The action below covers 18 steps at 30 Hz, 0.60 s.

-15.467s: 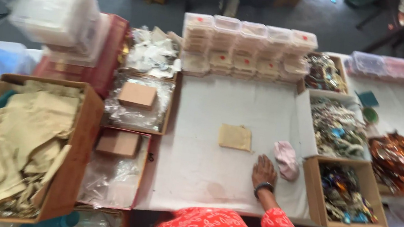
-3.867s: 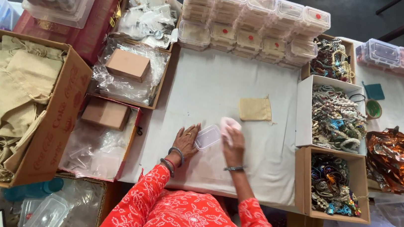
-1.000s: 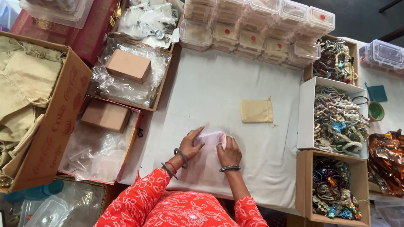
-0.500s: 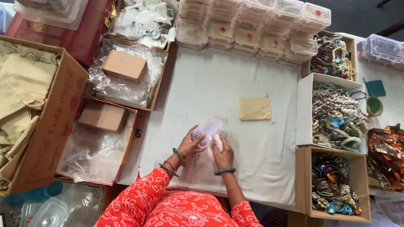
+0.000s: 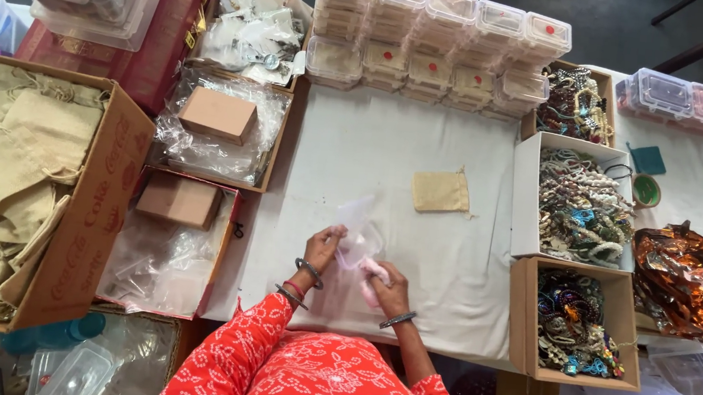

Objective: The person handles a small silver bracelet, placing it into a clear plastic bag. They then pick up a beige cloth pouch, place the bagged bracelet inside, and fold the pouch closed. Finally, they place the pouch into a small clear plastic container and close the lid.

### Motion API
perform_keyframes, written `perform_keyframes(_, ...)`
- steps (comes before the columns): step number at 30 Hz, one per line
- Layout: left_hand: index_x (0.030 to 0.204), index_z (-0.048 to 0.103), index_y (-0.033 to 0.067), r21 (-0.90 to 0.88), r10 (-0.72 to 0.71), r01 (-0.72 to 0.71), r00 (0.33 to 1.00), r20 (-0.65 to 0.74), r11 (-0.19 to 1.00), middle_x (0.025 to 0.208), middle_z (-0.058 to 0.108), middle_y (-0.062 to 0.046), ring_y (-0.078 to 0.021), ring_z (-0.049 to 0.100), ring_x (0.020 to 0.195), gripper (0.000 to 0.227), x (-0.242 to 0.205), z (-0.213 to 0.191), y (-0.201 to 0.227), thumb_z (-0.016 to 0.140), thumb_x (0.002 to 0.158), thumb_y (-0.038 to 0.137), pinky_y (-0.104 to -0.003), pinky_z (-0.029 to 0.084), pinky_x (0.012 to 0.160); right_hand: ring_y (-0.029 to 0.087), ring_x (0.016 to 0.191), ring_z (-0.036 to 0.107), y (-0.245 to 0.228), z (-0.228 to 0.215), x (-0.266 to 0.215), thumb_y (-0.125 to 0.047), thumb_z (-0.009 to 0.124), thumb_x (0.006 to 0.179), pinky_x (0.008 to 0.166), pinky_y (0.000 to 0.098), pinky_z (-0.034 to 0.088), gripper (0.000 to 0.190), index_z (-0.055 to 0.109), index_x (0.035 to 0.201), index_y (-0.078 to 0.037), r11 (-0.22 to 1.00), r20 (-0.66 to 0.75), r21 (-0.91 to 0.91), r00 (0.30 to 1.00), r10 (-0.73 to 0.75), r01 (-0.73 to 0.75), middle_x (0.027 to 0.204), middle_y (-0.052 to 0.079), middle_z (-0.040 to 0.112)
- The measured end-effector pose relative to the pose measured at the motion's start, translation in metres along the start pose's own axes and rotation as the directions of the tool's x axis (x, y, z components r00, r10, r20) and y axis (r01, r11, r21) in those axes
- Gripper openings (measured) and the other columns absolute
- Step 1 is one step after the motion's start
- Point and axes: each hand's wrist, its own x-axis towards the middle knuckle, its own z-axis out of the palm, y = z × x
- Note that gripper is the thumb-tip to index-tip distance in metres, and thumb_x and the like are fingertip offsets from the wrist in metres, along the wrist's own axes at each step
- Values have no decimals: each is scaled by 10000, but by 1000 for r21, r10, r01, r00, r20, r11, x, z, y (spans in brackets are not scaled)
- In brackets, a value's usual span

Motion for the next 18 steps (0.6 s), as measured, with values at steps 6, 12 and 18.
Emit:
perform_keyframes(6,1364,632,142,-226,-23,26,1000,15,974,998,750,-120,-172,769,736,482,-20,-7,53,528,1003,443,-325,649,620,116,867,673,-41,-27,18,6,681,886,767,271,554,214,722,1096,-8,989,-271,139,962,-17,57,956,80,741)
perform_keyframes(12,1275,712,-39,-167,76,-38,972,222,985,1075,779,-169,-171,780,919,403,9,14,-19,651,1068,301,-323,699,727,286,891,696,-76,-22,53,-38,702,852,785,348,543,264,721,1116,-35,945,-365,-285,893,-264,163,1006,143,721)
perform_keyframes(18,1417,514,162,-247,-9,35,994,108,968,1164,721,-123,-213,757,889,435,-26,-15,58,534,995,266,-321,635,654,262,837,728,-71,-38,45,-122,726,820,759,371,568,267,753,1080,-69,952,72,-305,997,-16,37,917,138,756)
